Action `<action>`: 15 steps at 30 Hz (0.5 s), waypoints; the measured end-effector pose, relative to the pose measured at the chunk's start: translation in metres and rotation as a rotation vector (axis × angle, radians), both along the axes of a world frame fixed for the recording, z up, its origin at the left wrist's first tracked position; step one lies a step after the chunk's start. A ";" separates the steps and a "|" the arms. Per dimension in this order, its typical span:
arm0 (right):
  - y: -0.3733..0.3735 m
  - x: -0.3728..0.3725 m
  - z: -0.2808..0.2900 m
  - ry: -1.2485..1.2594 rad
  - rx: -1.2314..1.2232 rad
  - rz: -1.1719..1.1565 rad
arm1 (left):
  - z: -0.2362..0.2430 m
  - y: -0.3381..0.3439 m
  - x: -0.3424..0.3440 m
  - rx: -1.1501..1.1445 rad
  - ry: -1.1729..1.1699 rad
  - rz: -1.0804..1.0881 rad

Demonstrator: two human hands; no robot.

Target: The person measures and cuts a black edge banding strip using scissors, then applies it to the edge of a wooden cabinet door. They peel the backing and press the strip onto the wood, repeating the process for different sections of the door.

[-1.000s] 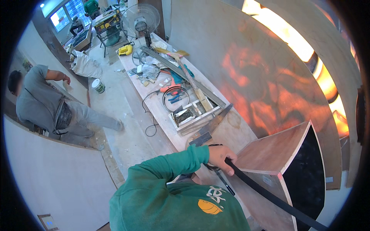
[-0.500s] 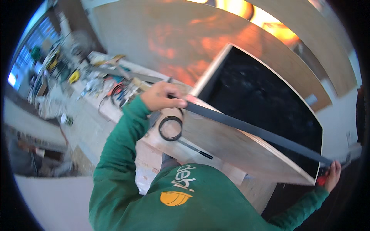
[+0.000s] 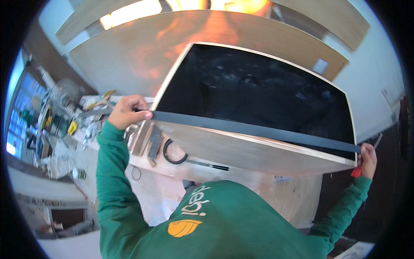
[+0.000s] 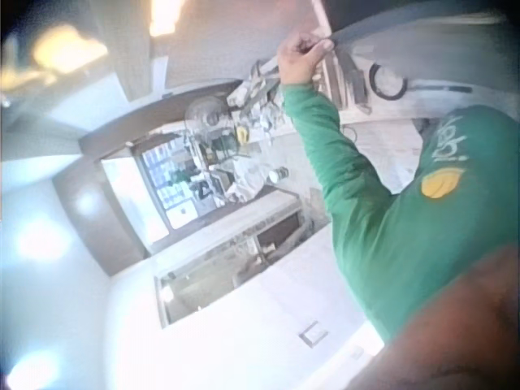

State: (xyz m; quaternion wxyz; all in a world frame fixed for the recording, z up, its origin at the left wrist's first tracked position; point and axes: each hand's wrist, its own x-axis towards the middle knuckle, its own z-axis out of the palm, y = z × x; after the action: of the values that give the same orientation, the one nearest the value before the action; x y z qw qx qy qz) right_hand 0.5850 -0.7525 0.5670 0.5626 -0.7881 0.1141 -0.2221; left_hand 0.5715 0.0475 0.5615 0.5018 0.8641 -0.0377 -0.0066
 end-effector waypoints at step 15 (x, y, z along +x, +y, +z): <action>0.001 -0.023 -0.025 0.143 -0.035 -0.004 | 0.014 -0.030 0.020 0.064 0.157 0.066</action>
State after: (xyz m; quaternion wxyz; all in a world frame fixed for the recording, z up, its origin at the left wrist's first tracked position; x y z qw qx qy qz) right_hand 0.5625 -0.7519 0.5422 0.5386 -0.8115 0.1513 -0.1684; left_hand 0.5918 0.0177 0.5754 0.4754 0.8773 0.0305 -0.0591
